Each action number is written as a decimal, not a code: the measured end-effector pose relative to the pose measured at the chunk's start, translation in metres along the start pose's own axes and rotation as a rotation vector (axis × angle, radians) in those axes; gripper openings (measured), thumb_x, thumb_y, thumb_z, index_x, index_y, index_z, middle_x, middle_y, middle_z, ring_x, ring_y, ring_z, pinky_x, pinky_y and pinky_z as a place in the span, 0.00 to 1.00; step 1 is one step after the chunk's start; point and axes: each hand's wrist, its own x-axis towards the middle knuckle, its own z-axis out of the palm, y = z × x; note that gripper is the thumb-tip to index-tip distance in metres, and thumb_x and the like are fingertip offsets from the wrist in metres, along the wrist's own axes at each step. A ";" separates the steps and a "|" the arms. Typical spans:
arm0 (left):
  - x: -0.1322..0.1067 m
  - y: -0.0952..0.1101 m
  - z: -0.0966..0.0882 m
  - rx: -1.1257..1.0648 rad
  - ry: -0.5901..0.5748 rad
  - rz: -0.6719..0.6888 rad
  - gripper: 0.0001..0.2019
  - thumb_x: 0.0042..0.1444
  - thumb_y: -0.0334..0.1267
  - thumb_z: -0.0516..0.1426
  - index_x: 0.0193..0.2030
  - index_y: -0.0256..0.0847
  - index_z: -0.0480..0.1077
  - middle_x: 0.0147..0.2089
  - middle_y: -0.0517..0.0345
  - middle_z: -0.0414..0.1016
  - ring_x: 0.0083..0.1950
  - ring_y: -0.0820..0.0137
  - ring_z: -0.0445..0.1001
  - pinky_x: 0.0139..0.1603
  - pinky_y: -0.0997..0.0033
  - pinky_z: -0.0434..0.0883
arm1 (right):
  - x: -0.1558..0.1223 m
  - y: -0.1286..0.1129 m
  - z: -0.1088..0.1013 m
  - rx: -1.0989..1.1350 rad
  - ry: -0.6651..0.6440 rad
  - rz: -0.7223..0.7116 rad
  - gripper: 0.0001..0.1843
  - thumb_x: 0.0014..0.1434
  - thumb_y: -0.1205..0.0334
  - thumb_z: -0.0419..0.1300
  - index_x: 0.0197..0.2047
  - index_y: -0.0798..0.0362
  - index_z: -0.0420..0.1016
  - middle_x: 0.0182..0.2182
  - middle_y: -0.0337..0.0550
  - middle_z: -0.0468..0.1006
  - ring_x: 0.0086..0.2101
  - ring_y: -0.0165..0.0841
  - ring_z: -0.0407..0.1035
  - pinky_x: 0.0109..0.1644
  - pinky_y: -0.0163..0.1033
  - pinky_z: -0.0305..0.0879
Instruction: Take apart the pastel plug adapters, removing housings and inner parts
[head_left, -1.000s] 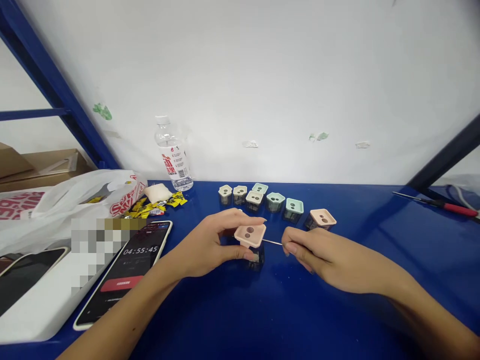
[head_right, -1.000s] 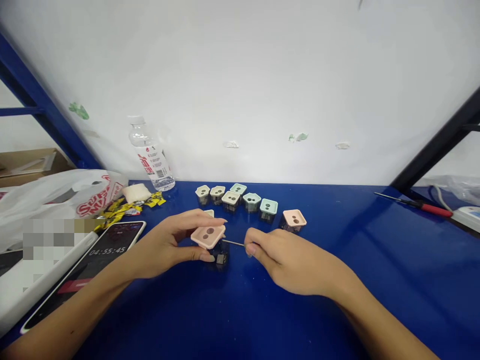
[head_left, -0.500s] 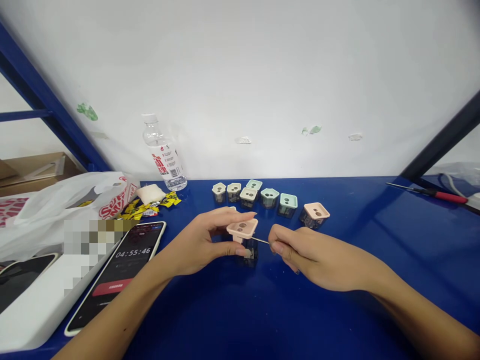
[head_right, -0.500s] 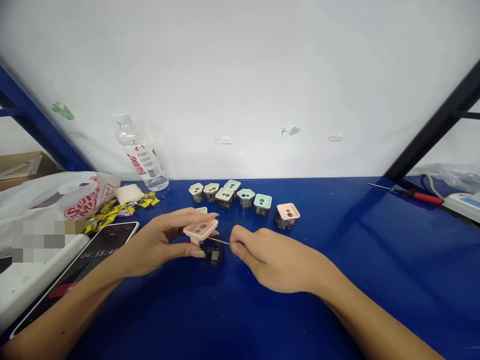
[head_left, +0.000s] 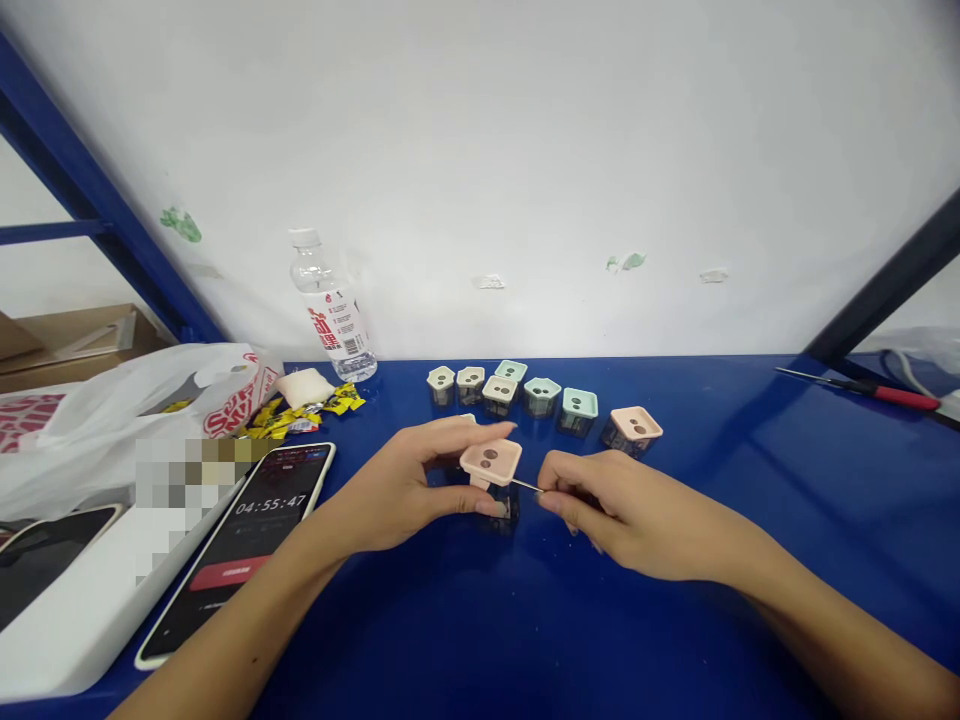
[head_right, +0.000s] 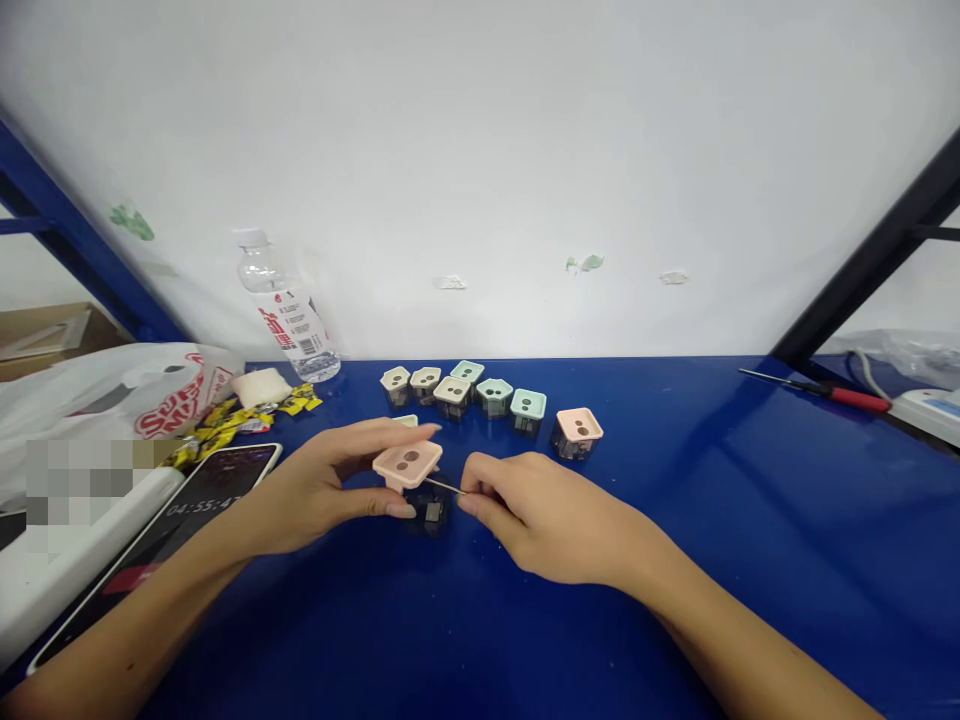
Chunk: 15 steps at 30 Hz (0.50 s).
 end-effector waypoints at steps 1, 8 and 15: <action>0.000 0.001 0.000 -0.038 0.002 -0.015 0.28 0.50 0.36 0.65 0.59 0.45 0.66 0.48 0.58 0.75 0.47 0.68 0.73 0.49 0.68 0.70 | 0.001 0.000 0.001 0.009 0.016 -0.002 0.10 0.68 0.60 0.47 0.34 0.52 0.61 0.22 0.34 0.68 0.22 0.26 0.61 0.25 0.33 0.51; 0.001 0.001 0.002 -0.141 -0.010 -0.025 0.23 0.48 0.35 0.66 0.52 0.42 0.68 0.45 0.59 0.77 0.46 0.70 0.75 0.50 0.72 0.71 | 0.005 0.006 0.008 0.095 0.051 0.025 0.07 0.65 0.58 0.53 0.36 0.51 0.60 0.23 0.32 0.66 0.22 0.26 0.59 0.24 0.31 0.50; 0.001 -0.002 0.003 -0.174 -0.034 -0.052 0.23 0.47 0.35 0.67 0.51 0.41 0.68 0.44 0.60 0.77 0.46 0.69 0.76 0.51 0.70 0.71 | 0.010 0.005 0.009 0.102 0.025 0.013 0.19 0.70 0.58 0.44 0.28 0.54 0.61 0.21 0.33 0.63 0.22 0.25 0.57 0.25 0.32 0.52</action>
